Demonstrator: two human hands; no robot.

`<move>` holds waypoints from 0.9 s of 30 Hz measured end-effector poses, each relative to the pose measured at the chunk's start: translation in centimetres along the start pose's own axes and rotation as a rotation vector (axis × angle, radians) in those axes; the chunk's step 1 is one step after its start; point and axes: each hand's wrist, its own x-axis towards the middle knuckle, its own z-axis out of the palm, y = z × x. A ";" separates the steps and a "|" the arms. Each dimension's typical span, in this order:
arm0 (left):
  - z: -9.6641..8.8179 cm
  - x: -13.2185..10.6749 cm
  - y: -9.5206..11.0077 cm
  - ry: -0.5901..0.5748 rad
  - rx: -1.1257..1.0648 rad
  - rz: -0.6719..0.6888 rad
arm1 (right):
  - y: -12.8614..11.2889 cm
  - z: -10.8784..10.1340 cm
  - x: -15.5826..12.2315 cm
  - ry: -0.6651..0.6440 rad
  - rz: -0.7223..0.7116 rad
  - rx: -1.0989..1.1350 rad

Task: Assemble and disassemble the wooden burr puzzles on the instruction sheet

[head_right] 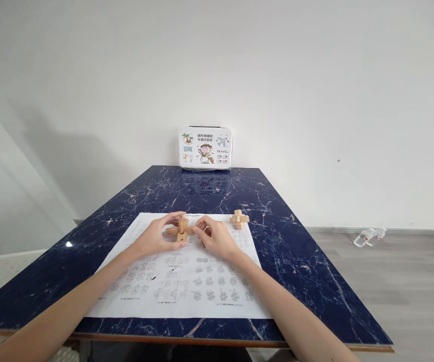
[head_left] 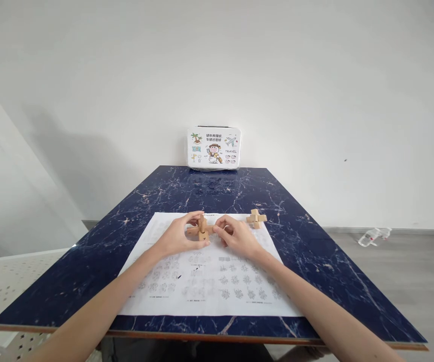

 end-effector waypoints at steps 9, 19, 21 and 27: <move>0.1 -0.1 -0.4 -0.046 0.039 0.058 | -0.3 -0.1 0.1 -0.028 -0.093 -0.213; -0.2 -0.2 0.4 -0.068 0.049 0.078 | 0.1 0.1 0.2 -0.037 -0.122 -0.286; -0.2 -0.2 0.3 -0.060 0.049 0.069 | 0.1 0.2 0.2 -0.031 -0.122 -0.295; -0.2 -0.3 0.3 -0.045 0.040 0.049 | 0.1 0.4 0.1 0.007 -0.130 -0.367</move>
